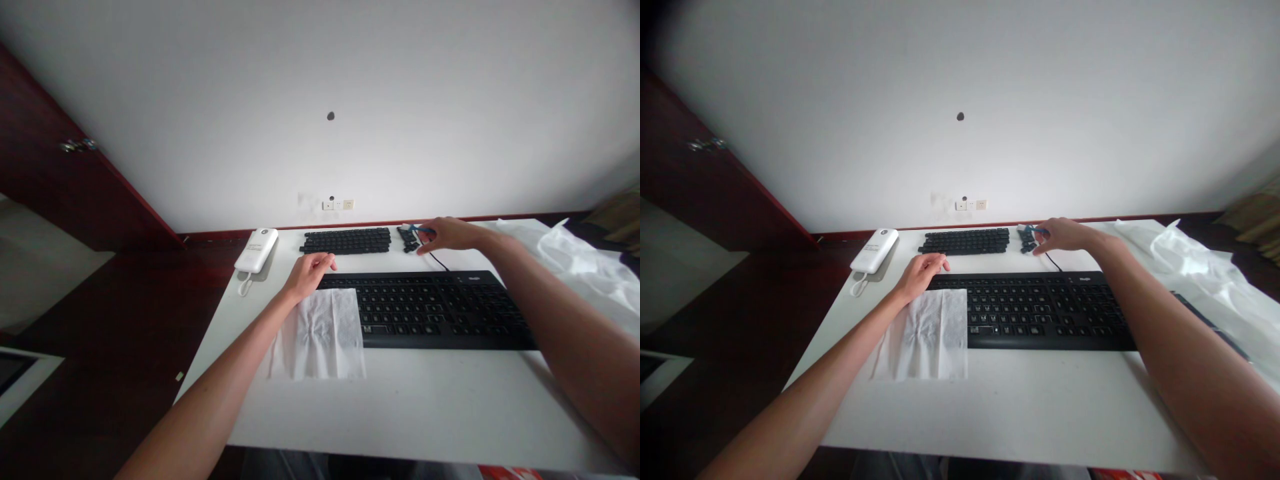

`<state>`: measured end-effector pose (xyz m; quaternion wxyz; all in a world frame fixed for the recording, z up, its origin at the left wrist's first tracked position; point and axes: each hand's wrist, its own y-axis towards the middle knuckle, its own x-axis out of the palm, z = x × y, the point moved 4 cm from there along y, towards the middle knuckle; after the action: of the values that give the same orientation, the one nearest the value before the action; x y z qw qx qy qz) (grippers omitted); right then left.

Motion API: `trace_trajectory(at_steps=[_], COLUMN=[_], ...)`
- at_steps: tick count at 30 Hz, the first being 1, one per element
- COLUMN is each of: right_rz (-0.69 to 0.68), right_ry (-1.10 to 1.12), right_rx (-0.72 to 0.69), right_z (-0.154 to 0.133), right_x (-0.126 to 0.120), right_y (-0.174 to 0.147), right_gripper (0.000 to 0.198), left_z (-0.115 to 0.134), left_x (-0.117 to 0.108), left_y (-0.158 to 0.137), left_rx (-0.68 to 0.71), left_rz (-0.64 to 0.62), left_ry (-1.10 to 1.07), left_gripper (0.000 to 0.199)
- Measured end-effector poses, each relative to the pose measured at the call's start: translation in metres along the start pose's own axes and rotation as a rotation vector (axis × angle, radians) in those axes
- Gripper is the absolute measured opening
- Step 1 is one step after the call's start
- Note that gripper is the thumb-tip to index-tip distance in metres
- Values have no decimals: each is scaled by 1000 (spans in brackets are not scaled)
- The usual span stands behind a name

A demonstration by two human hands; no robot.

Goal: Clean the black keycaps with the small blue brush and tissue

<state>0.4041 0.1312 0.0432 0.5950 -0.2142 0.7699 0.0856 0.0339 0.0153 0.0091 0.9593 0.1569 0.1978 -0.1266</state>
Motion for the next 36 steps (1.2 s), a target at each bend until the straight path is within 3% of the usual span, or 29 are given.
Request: trace_trajectory(at_steps=[3,19,36], right_rz=[-90,-27,-60], right_ry=[-48,-73,-94], right_rx=[23,14,79], right_z=[-4,-16,6], right_x=[4,9,3], right_y=[2,5,2], right_gripper=[47,48,51], left_z=[0,1,1], left_x=[0,-1,-1], left_y=[0,1,0], left_rx=[0,8,8], left_rz=[0,5,6], left_ry=[9,-26,16], left_gripper=[57,55,57])
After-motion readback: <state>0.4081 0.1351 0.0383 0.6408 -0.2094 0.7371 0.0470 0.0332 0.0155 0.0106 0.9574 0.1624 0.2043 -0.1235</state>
